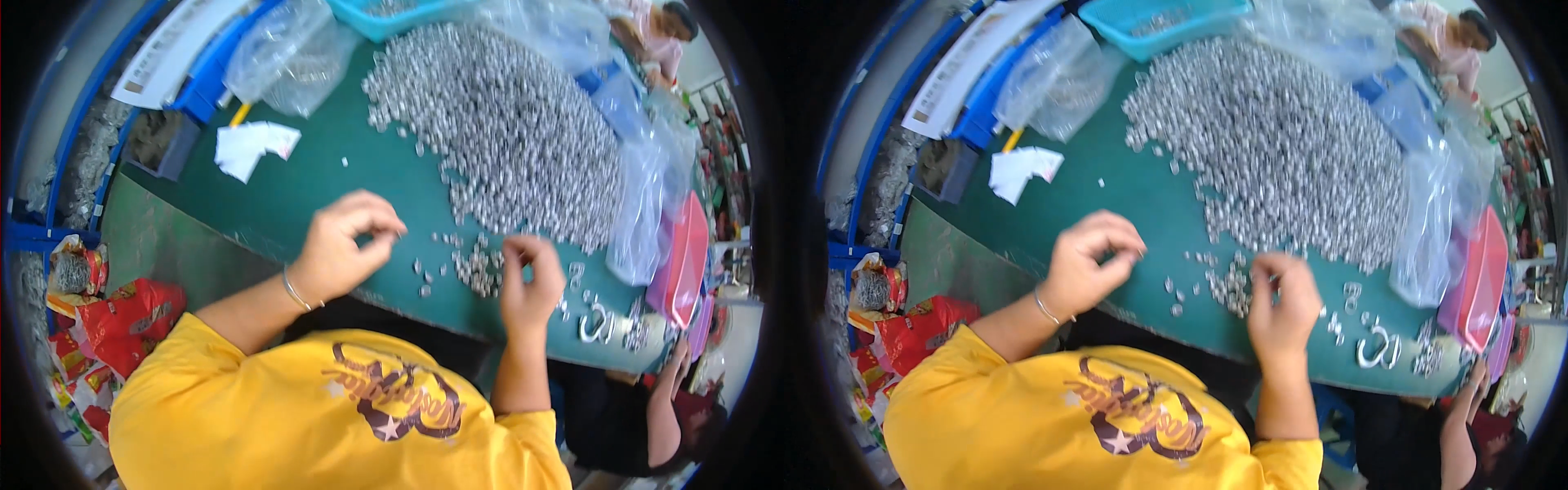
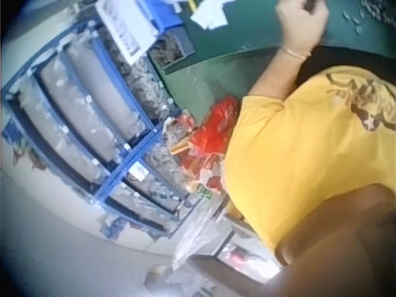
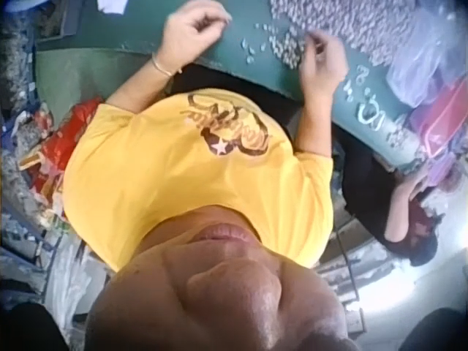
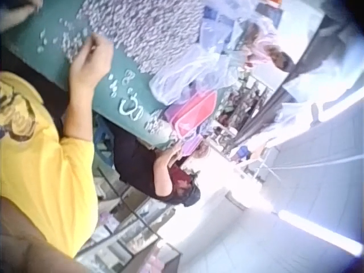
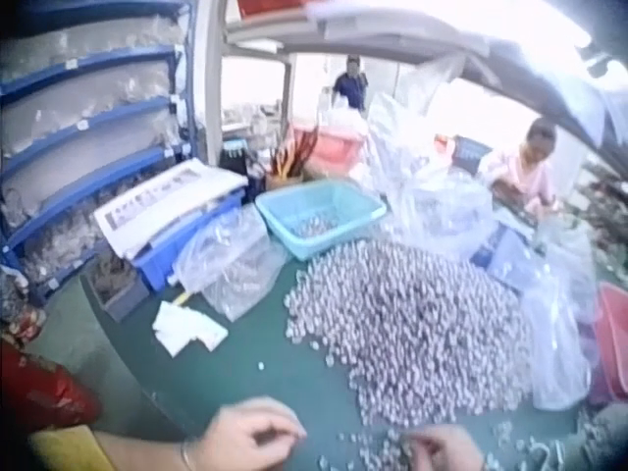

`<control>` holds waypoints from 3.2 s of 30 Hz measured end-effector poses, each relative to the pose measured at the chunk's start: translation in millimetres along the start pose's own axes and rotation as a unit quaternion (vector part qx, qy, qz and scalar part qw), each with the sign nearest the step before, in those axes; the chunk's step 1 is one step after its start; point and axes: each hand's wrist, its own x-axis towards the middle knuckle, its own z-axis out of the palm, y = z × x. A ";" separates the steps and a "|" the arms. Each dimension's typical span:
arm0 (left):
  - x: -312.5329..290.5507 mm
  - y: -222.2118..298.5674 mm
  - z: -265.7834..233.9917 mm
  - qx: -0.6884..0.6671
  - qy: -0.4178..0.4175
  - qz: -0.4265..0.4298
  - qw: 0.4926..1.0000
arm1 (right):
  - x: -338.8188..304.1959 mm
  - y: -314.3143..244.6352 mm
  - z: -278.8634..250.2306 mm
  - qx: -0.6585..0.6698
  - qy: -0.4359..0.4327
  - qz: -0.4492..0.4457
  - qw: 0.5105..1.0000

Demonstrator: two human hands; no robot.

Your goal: The person places a smartphone into a container, then sorts through a pile of metal parts and inserts small metal balls into metal caps by hand.

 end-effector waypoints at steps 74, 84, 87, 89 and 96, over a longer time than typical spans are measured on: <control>-43.2 30.2 4.9 -0.107 -0.023 0.044 0.993 | -20.1 -51.8 31.9 0.311 -0.124 0.117 0.935; -36.8 31.2 5.1 -0.213 -0.017 -0.154 0.965 | -24.0 -51.2 43.2 0.383 -0.114 0.071 0.914; -35.4 22.9 13.6 -0.260 -0.039 -0.127 0.956 | -29.7 -45.3 38.8 0.428 -0.109 0.104 0.891; -34.3 19.8 19.2 -0.262 -0.049 -0.134 0.954 | -33.5 -42.8 35.8 0.432 -0.100 0.125 0.887; -32.8 21.8 26.7 -0.194 -0.073 -0.172 0.963 | -45.0 -38.4 34.5 0.287 -0.073 0.004 0.955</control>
